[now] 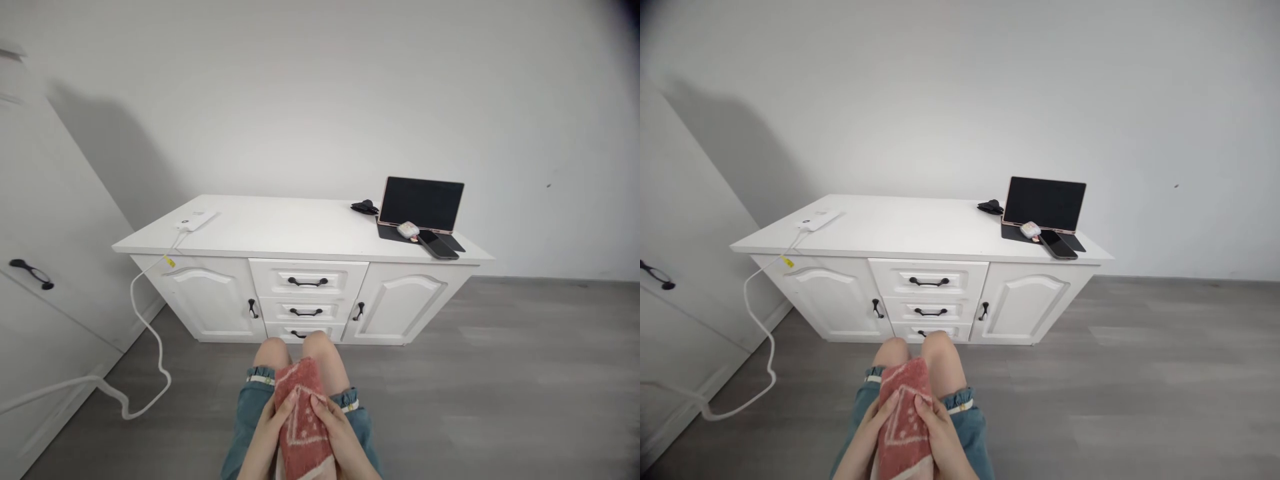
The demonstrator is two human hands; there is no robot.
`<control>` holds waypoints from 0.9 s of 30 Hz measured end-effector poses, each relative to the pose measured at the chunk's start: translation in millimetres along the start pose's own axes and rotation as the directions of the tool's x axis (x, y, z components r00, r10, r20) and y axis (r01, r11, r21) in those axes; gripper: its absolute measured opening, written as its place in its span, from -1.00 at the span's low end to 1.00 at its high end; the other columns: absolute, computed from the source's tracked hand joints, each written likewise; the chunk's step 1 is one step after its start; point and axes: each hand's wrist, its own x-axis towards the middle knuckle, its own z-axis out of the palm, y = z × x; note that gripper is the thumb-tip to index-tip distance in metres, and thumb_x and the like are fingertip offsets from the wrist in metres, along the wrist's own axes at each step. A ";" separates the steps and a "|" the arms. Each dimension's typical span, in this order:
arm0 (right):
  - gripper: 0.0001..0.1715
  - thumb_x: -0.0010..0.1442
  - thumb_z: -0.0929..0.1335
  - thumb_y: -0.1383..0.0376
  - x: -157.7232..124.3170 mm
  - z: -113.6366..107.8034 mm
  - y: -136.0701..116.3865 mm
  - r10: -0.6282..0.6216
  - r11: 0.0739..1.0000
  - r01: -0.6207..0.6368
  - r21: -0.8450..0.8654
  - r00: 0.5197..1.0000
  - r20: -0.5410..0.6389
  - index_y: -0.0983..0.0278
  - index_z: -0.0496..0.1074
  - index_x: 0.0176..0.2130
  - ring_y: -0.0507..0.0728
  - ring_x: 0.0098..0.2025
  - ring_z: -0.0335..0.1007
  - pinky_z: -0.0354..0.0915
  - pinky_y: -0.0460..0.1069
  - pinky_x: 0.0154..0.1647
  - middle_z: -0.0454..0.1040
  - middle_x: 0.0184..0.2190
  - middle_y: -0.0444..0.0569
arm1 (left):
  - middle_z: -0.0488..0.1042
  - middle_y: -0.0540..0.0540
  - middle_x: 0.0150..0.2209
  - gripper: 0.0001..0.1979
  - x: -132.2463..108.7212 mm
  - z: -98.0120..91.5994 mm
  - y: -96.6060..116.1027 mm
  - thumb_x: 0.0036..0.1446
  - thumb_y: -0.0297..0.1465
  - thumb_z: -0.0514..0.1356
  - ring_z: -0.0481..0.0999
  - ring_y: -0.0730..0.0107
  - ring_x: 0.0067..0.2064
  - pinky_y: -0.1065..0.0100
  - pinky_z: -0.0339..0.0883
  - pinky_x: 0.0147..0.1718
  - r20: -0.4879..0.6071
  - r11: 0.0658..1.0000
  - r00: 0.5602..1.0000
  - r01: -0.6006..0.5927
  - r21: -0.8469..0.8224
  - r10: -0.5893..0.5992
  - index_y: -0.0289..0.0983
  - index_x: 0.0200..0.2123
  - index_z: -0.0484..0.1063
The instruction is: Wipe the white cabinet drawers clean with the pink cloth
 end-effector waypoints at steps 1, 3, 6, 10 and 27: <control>-0.52 -0.06 0.49 0.03 -1.9 1.1 -0.3 0.021 1.000 -0.021 0.004 1.000 0.002 0.29 0.53 -0.22 0.19 -0.19 0.52 0.32 0.10 -0.01 0.61 -0.30 0.02 | 0.63 -0.16 -0.22 -0.59 0.0 0.3 -0.6 -0.28 -0.13 0.41 0.53 0.05 -0.06 0.26 0.38 -0.08 -0.039 0.999 0.999 -0.019 -0.028 0.018 -0.22 -0.33 0.56; -0.48 -0.08 0.51 0.05 -5.0 2.9 -0.2 0.032 0.999 -0.032 0.015 0.999 0.026 0.30 0.52 -0.16 0.21 -0.13 0.50 0.29 0.12 0.03 0.60 -0.24 0.04 | 0.62 -0.09 -0.22 -0.60 0.3 1.5 -0.6 -0.27 -0.18 0.42 0.54 0.14 -0.10 0.32 0.38 -0.11 -0.100 0.995 0.990 -0.099 -0.026 0.096 -0.19 -0.30 0.53; -0.28 -0.24 0.58 0.16 -6.3 1.6 1.1 0.006 1.000 -0.008 0.018 0.995 0.098 0.28 0.46 -0.06 0.25 -0.05 0.47 0.25 0.16 0.08 0.57 -0.14 0.06 | 0.60 -0.02 -0.29 -0.65 2.3 4.6 0.7 -0.20 -0.21 0.39 0.54 0.25 -0.23 0.36 0.39 -0.22 -0.127 0.977 0.970 -0.201 0.076 0.210 -0.19 -0.30 0.49; -0.30 -0.28 0.59 0.23 2.4 -9.8 -1.5 0.023 1.000 -0.024 0.014 0.994 0.103 0.30 0.47 -0.09 0.25 -0.06 0.47 0.24 0.16 0.09 0.57 -0.12 0.06 | 0.56 -0.03 -0.36 -0.65 14.0 10.3 -0.9 -0.17 -0.18 0.36 0.52 0.24 -0.26 0.31 0.37 -0.20 -0.126 0.936 0.944 -0.272 0.224 0.305 -0.23 -0.33 0.44; -0.61 -0.23 0.53 0.25 192.5 -87.8 -102.3 -0.002 0.935 0.003 -0.356 1.000 0.005 0.30 0.49 -0.33 0.16 -0.37 0.46 0.33 0.04 -0.25 0.58 -0.39 -0.02 | 0.49 0.02 -0.52 -0.75 243.0 10.0 22.3 -0.24 -0.28 0.29 0.49 0.30 -0.43 0.24 0.36 -0.31 0.186 0.851 0.973 -0.210 0.481 0.135 -0.23 -0.43 0.38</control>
